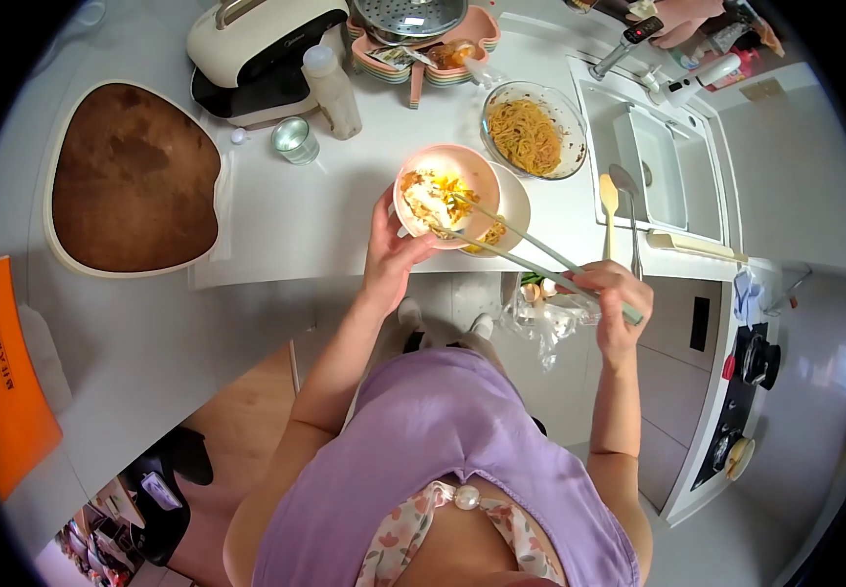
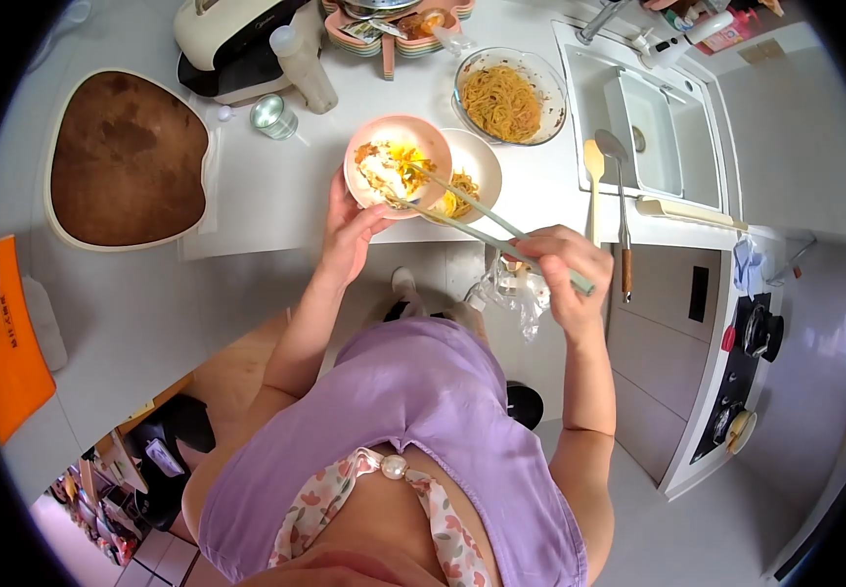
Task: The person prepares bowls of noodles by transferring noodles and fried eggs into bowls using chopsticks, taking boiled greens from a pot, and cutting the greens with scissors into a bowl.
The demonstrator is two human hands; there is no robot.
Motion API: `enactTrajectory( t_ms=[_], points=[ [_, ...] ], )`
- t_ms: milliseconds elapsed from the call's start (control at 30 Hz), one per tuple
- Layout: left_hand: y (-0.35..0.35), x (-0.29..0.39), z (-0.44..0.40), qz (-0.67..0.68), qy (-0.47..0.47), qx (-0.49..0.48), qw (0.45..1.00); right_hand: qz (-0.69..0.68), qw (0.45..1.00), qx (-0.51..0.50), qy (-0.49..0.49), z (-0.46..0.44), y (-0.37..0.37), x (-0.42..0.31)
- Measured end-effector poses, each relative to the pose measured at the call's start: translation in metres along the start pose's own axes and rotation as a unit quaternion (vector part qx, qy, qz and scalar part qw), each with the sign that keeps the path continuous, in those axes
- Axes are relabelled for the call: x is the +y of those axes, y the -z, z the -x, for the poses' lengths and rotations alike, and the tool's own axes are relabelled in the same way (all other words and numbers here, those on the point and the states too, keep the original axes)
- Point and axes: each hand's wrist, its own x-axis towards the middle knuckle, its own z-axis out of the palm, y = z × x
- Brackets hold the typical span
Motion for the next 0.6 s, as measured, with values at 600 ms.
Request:
enactTrajectory(
  t_ms=[600],
  points=[
    [-0.043,-0.021,-0.023,-0.033,0.026,-0.014,0.999,0.038,0.996,0.077,-0.01,0.022,0.027,0.028]
  ],
)
